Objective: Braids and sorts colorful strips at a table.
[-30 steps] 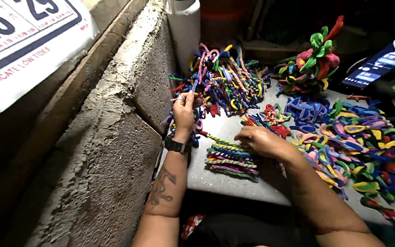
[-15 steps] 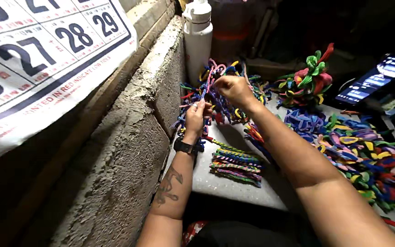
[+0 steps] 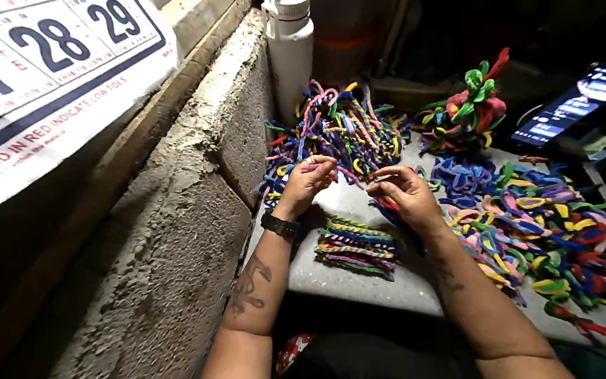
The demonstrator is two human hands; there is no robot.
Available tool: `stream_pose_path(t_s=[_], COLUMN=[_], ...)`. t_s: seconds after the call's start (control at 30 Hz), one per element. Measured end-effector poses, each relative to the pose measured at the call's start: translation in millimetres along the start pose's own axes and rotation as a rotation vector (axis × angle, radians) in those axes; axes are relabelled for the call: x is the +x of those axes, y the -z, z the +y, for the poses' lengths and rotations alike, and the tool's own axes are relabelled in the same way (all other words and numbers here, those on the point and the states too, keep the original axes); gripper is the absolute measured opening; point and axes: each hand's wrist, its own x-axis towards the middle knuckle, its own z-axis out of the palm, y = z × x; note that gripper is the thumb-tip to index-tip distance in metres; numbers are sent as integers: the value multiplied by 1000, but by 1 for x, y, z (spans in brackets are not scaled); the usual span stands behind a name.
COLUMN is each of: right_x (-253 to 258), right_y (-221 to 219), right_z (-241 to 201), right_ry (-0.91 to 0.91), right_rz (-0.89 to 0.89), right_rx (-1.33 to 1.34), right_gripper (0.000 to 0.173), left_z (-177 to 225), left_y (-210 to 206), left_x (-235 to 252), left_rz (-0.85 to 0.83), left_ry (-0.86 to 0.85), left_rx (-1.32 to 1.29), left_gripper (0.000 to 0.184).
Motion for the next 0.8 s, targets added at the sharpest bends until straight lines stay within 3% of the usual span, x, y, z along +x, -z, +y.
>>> stream_pose_path(t_s=[0.1,0.27,0.47,0.67,0.8], right_x=[-2,-4,-6,-6,-7], right_y=[0,-11,-16,-13,-14], right_z=[-6,1,6,1,1], right_ry=[8,21,9,-67,-74], right_rz=[58,93,188,93,101], right_rx=[2,-236,-241,-63,-183], right_gripper=[23,39,12,30,21], left_z=[-2,-9,-11,-12,-13], left_y=[-3,-7,-12,-12,-11], left_x=[2,2,2,2,2], left_rz=[0,-9,-34,-13,-11], left_ry=[-1,9,57,35,24], left_rx=[-25,-59,-85,-109,-119], left_gripper=[16,17,18,19,20])
